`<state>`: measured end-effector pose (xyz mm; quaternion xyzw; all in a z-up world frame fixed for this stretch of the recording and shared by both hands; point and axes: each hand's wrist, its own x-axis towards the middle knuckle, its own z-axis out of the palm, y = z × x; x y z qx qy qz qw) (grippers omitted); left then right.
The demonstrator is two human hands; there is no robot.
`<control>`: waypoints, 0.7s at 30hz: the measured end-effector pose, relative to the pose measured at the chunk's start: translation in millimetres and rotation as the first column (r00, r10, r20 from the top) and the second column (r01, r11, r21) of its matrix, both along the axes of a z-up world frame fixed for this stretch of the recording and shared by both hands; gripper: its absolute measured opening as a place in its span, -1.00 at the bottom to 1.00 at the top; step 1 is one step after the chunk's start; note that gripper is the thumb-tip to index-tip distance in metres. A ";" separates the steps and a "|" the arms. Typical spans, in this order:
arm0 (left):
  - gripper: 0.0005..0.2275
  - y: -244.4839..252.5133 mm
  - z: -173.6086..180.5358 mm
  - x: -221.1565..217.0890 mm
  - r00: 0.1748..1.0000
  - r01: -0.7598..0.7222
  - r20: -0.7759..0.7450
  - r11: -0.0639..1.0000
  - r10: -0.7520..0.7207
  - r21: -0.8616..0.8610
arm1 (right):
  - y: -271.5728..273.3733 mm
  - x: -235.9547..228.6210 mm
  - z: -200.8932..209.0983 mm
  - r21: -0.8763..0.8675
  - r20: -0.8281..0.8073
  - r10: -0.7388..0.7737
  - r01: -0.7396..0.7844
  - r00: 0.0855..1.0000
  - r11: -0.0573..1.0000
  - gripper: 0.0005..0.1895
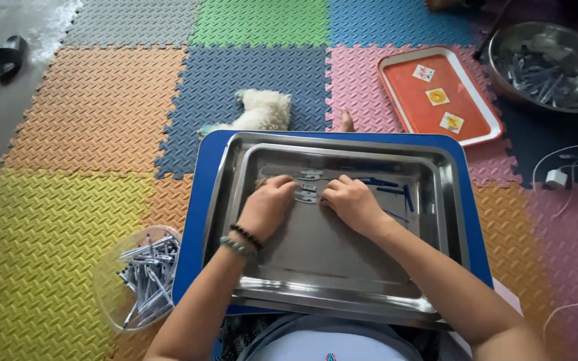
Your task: Assembling ballpoint pens by inserting ink refills into pen bodies and attaching caps on a metal tray.
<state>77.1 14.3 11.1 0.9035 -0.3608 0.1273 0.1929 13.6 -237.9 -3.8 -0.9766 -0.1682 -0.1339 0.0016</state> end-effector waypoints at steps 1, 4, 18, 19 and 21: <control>-0.78 -5.9 -17.5 9.2 1.000 0.003 0.002 1.000 -0.003 -0.003 | 0.8 -5.3 17.2 -0.003 0.002 -0.003 0.003 1.000 1.000 -0.81; -0.79 -12.2 -49.8 23.3 0.985 -0.016 0.173 0.988 -0.011 0.154 | -1.6 -17.3 46.1 0.303 -0.180 -0.069 0.122 0.981 0.945 -0.88; -0.75 -16.5 29.8 -54.4 0.501 -0.308 -0.792 0.784 -0.349 -0.540 | -0.8 -38.0 65.6 0.922 -0.218 -0.188 0.266 0.958 0.283 -0.85; -0.75 -17.6 21.7 -56.6 0.502 -0.303 -0.789 0.783 -0.353 -0.543 | -0.9 -38.1 64.6 0.922 -0.215 -0.193 0.264 0.958 0.284 -0.85; -0.73 -17.5 4.6 -63.7 0.464 -0.352 -0.783 0.725 -0.414 -0.592 | 1.0 -40.4 61.2 0.956 -0.207 -0.140 0.230 0.968 0.184 -0.87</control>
